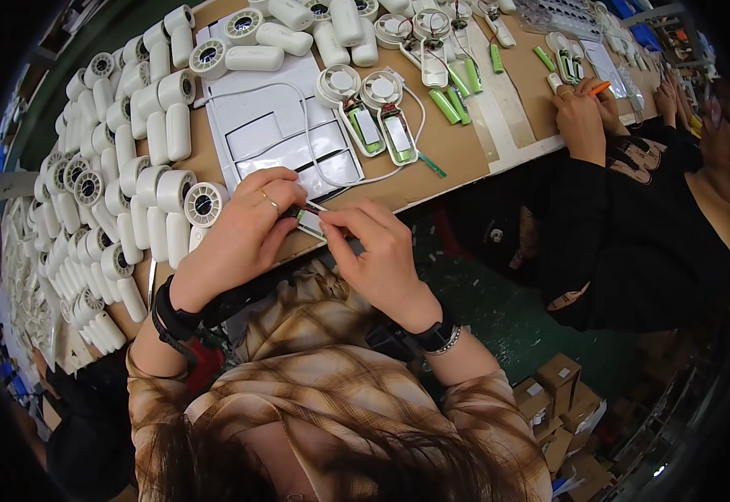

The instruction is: Assembling small electronic components into a circular plastic housing at a factory workbench.

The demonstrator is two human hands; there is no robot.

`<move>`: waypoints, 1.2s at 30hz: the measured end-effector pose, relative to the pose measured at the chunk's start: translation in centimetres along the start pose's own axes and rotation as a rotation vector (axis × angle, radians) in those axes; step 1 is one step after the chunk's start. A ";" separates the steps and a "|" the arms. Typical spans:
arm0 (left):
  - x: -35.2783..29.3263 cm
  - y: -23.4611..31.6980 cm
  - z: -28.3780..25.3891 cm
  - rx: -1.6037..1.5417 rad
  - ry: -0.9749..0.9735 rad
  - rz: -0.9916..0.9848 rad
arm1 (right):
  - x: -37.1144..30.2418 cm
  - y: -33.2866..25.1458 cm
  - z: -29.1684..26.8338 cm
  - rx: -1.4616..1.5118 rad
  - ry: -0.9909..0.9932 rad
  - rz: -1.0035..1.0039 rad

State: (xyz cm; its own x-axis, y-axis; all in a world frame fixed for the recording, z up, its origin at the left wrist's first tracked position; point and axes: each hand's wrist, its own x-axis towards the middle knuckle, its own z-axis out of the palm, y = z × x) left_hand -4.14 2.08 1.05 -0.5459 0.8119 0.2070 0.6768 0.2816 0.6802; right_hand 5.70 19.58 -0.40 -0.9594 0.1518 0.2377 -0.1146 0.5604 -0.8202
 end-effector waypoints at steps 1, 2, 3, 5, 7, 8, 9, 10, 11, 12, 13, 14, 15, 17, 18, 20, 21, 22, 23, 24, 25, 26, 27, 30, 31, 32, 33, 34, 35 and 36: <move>0.0 0.0 0.0 -0.001 0.001 -0.003 | 0.0 0.3 0.1 -0.031 0.013 -0.056; 0.0 0.1 0.0 -0.001 0.002 -0.006 | -0.1 0.5 0.2 -0.062 0.027 -0.113; 0.0 0.1 0.0 -0.002 0.004 -0.010 | -0.1 0.4 0.2 -0.062 0.027 -0.113; 0.0 0.1 0.0 -0.001 0.003 -0.008 | -0.3 0.2 0.1 -0.115 0.026 -0.150; 0.0 0.1 0.0 0.000 0.004 -0.006 | -0.4 0.1 0.1 -0.143 0.026 -0.168; 0.0 0.1 0.0 0.001 0.004 -0.006 | -0.4 0.2 0.3 -0.120 0.030 -0.156; 0.1 0.1 0.0 0.003 0.010 -0.004 | -0.5 0.3 0.4 -0.098 0.035 -0.143; 0.0 0.2 0.0 0.005 0.015 -0.003 | -0.6 0.4 0.5 -0.076 0.040 -0.130; 0.0 0.2 0.1 0.008 0.020 -0.001 | -0.6 0.6 0.5 -0.076 0.040 -0.130; 0.0 0.2 0.1 0.008 0.019 -0.001 | -0.6 0.8 0.5 -0.088 0.038 -0.159; 0.0 0.3 0.2 0.017 0.022 0.000 | -0.5 1.0 0.6 -0.101 0.037 -0.189; -0.1 0.3 0.2 0.025 0.024 0.000 | -0.5 1.1 0.6 -0.113 0.035 -0.218; 0.0 0.3 0.2 0.037 0.028 0.001 | -0.4 1.1 0.6 -0.113 0.037 -0.220; -0.1 0.0 0.3 0.043 0.028 0.029 | -0.3 1.2 0.7 -0.131 0.039 -0.244; -0.2 -0.2 0.4 0.046 0.028 0.055 | -0.3 1.3 0.7 -0.139 0.040 -0.255; -0.4 -0.6 0.4 0.054 0.025 0.085 | -0.4 1.5 0.8 -0.130 0.050 -0.260; -0.5 -0.9 0.4 0.069 0.016 0.119 | -0.5 1.6 0.9 -0.121 0.058 -0.264; -0.6 -1.1 0.3 0.084 0.007 0.152 | -0.6 1.6 0.9 -0.111 0.066 -0.267; -0.8 -1.2 0.2 0.098 -0.003 0.184 | -0.6 1.6 0.9 -0.109 0.072 -0.266; -0.9 -1.2 0.0 0.101 -0.009 0.187 | -0.6 1.5 0.8 -0.107 0.072 -0.263; -0.9 -1.2 -0.2 0.122 -0.022 0.186 | -0.6 1.5 0.8 -0.106 0.074 -0.260; -0.9 -1.2 -0.3 0.142 -0.036 0.185 | -0.6 1.5 0.8 -0.104 0.076 -0.256; -1.0 -1.1 -0.4 0.163 -0.050 0.184 | -0.6 1.6 0.8 -0.102 0.083 -0.252; -1.2 -0.9 -0.3 0.205 -0.062 0.173 | -0.8 1.8 0.9 -0.058 0.083 -0.226; -1.3 -0.9 -0.4 0.226 -0.064 0.165 | -0.8 1.8 0.9 -0.058 0.090 -0.222; -1.3 -0.9 -0.4 0.227 -0.070 0.170 | -0.8 1.8 0.9 -0.060 0.086 -0.223; -1.3 -0.9 -0.4 0.220 -0.078 0.168 | -0.8 1.8 0.8 -0.062 0.083 -0.226; -1.4 -1.0 -0.3 0.213 -0.085 0.165 | -0.9 1.8 0.8 -0.064 0.079 -0.228; -1.3 -1.0 -0.4 0.211 -0.089 0.163 | -0.9 1.9 0.8 -0.062 0.086 -0.230; -1.3 -1.0 -0.5 0.217 -0.091 0.168 | -0.9 2.2 0.7 -0.047 0.072 -0.233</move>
State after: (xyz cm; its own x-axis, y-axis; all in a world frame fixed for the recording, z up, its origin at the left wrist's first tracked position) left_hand -4.39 0.53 0.44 -0.3775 0.8960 0.2338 0.8490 0.2341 0.4736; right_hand 6.18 20.09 -2.76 -0.8875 0.0704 0.4554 -0.3169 0.6244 -0.7140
